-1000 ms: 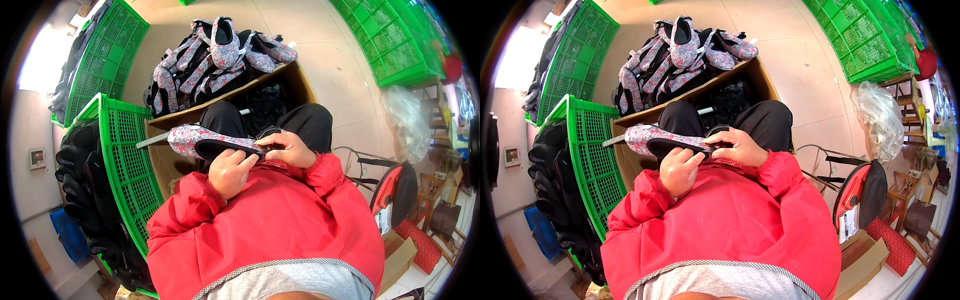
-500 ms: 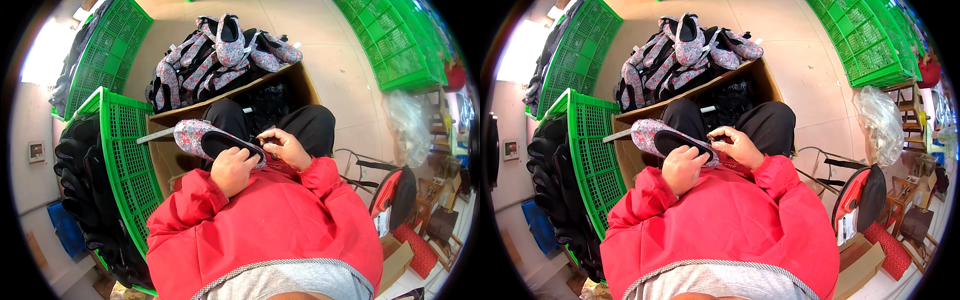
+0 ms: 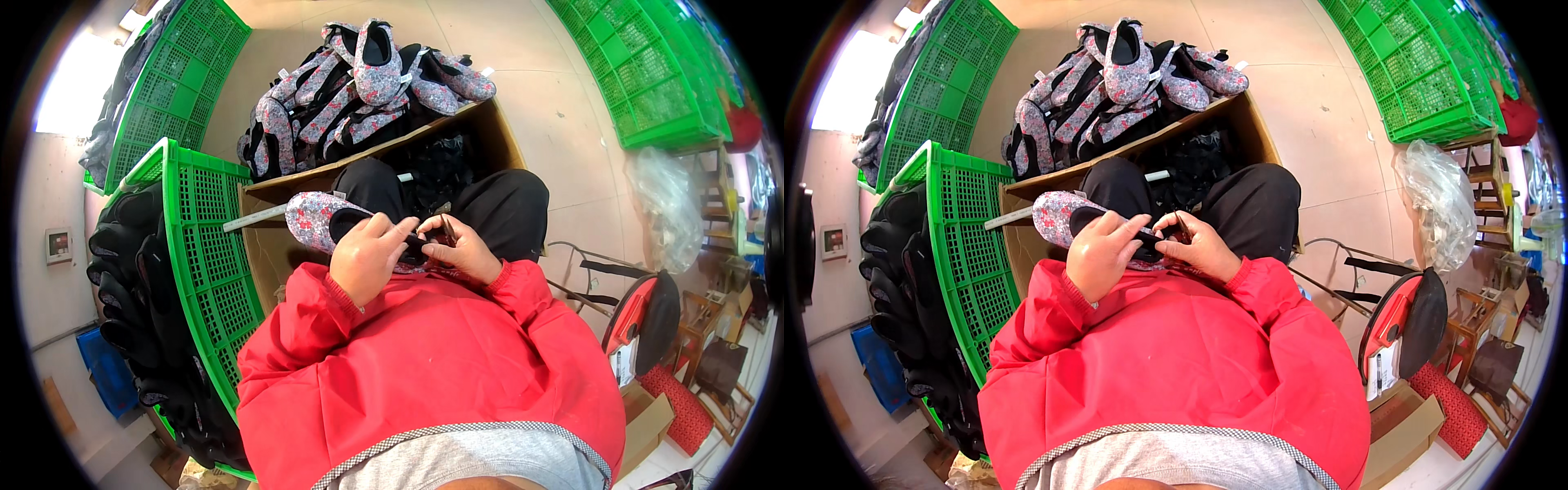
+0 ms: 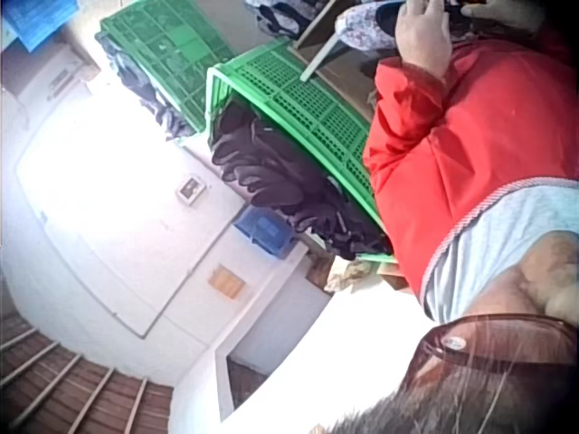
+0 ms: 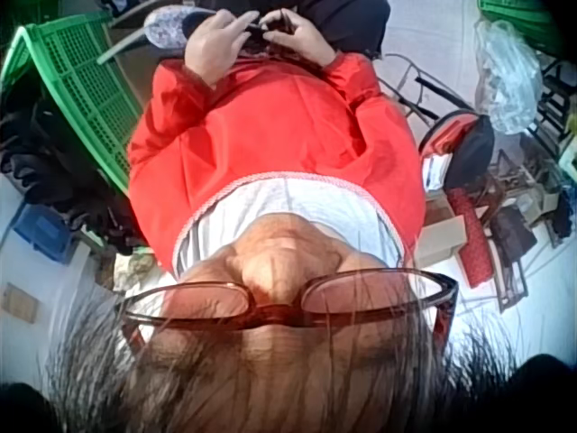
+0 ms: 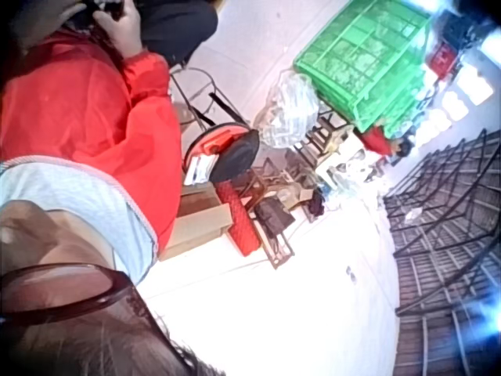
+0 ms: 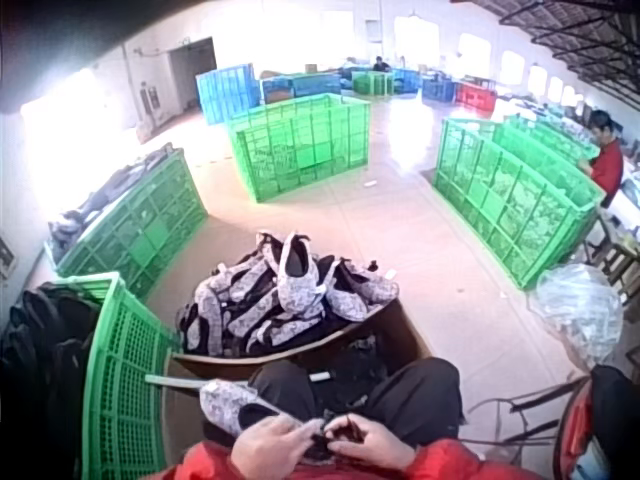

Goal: The person sits cross-legged and uses pliers to manipulate the heel area of a floral-patterned slip-on shoe. They briefly pause to read a notebook and write on a paper before resuming the repair work on the shoe.

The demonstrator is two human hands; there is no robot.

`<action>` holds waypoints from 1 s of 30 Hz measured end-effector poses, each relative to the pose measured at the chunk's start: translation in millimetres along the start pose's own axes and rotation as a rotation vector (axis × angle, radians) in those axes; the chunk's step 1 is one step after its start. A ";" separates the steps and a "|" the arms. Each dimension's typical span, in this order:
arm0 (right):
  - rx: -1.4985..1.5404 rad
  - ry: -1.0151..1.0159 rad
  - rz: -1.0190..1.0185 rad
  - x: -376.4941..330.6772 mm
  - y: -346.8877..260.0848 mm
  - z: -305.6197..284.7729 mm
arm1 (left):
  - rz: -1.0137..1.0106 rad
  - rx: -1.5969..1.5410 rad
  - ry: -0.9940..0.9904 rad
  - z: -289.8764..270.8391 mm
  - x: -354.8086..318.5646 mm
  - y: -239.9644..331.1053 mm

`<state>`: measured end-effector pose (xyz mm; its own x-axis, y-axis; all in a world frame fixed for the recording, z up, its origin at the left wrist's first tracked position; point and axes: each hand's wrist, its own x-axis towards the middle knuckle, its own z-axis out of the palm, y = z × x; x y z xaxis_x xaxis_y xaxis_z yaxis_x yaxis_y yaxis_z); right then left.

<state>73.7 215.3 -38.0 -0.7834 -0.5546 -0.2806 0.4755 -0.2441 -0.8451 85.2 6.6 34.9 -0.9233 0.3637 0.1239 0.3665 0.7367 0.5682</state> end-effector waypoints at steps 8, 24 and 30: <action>-0.045 0.013 0.037 -5.1 -1.3 -3.5 | 0.364 -0.034 -0.049 4.7 26.6 -23.1; -0.109 0.038 0.073 -5.9 -8.3 -25.3 | 0.240 -0.013 0.279 21.2 9.2 -10.3; -0.196 0.072 0.189 -12.4 -16.7 -35.4 | 0.059 -0.117 0.258 53.0 -6.1 -13.8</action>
<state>61.2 254.4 -36.5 -0.7181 -0.5160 -0.4669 0.5345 0.0206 -0.8449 91.9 24.4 -16.9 -0.9050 0.2356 0.3541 0.4184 0.6425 0.6419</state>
